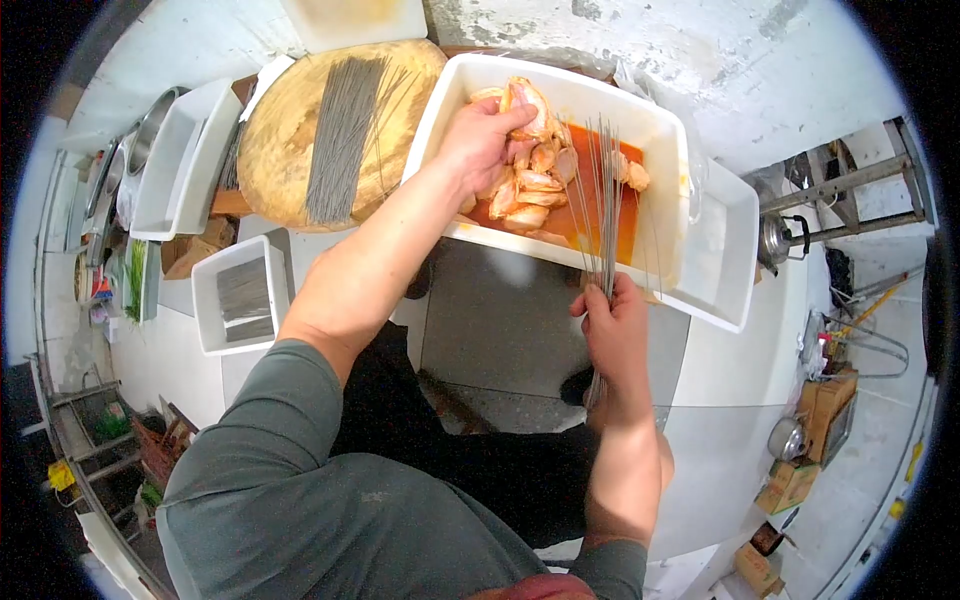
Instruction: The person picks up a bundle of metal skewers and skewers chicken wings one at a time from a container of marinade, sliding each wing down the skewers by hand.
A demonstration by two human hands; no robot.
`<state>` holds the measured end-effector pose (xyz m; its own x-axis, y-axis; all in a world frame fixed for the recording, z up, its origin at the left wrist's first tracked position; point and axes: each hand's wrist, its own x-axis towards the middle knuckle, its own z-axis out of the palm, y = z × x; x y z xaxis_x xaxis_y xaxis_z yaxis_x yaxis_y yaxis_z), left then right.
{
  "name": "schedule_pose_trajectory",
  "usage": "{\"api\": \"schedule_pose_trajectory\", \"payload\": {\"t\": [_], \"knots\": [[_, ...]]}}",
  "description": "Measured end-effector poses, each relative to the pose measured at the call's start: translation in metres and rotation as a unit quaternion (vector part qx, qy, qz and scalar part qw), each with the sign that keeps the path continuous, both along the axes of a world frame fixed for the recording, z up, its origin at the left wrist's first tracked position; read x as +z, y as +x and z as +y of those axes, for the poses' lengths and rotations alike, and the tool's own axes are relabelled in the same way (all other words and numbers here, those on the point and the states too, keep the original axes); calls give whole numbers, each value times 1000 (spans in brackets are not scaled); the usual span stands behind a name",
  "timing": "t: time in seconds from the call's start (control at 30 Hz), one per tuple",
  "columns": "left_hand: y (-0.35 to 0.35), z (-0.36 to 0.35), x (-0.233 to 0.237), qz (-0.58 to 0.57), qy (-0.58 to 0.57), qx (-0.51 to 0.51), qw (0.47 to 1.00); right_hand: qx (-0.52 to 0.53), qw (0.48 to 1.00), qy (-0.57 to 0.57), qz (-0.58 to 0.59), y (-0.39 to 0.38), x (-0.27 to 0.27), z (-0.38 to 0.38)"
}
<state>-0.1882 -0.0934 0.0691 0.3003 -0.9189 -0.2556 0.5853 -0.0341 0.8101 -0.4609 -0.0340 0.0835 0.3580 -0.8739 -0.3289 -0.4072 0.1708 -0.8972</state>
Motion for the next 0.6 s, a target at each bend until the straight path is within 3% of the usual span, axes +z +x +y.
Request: {"api": "schedule_pose_trajectory", "payload": {"t": [0.3, 0.6], "knots": [[-7, 0, 8, 34, -19, 81, 996, 4, 1000, 15, -4, -2, 2, 4], [-5, -1, 4, 10, 3, 71, 997, 9, 998, -25, 48, -2, -1, 2]]}}
